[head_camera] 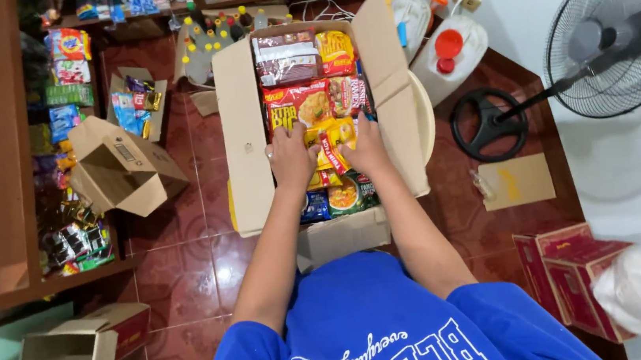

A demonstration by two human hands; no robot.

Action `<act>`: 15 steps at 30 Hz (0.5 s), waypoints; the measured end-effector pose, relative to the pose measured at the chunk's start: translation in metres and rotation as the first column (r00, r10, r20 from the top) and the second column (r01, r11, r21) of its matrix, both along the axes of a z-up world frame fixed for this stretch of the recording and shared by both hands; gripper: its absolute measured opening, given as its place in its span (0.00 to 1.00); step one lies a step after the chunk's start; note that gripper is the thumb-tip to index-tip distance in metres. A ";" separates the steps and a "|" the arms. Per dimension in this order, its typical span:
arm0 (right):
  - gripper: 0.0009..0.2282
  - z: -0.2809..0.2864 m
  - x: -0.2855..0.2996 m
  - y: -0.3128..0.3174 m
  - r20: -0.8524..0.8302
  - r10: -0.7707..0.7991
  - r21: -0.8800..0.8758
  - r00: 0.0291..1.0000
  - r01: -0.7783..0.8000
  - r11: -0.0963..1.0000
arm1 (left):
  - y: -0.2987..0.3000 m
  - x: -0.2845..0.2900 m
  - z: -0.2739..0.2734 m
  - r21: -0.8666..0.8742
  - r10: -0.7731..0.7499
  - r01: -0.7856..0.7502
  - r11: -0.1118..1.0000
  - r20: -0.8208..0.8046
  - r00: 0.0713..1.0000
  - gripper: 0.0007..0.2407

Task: Organizing and stocking instant noodle packets on wooden shelves.

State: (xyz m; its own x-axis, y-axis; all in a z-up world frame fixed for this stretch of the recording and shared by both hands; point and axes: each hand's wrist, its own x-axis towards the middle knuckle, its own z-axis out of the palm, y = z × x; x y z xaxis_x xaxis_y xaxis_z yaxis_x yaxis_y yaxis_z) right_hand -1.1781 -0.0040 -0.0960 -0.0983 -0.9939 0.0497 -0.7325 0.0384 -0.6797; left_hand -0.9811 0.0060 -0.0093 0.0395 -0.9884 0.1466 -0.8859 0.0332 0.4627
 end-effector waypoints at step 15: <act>0.32 0.044 0.016 0.028 0.198 0.019 0.087 0.980 -0.037 0.996 | 0.000 0.017 -0.032 0.103 0.001 0.062 0.993 -0.523 0.852 0.18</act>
State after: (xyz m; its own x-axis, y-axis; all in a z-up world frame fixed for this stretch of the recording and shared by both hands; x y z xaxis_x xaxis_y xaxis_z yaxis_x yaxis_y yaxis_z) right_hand -1.1617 0.0236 -0.0515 -0.0693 -0.9959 -0.0574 -0.5861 0.0872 -0.8056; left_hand -0.9645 0.0061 -0.0417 0.0482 -0.9988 0.0015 -0.5127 -0.0234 0.8583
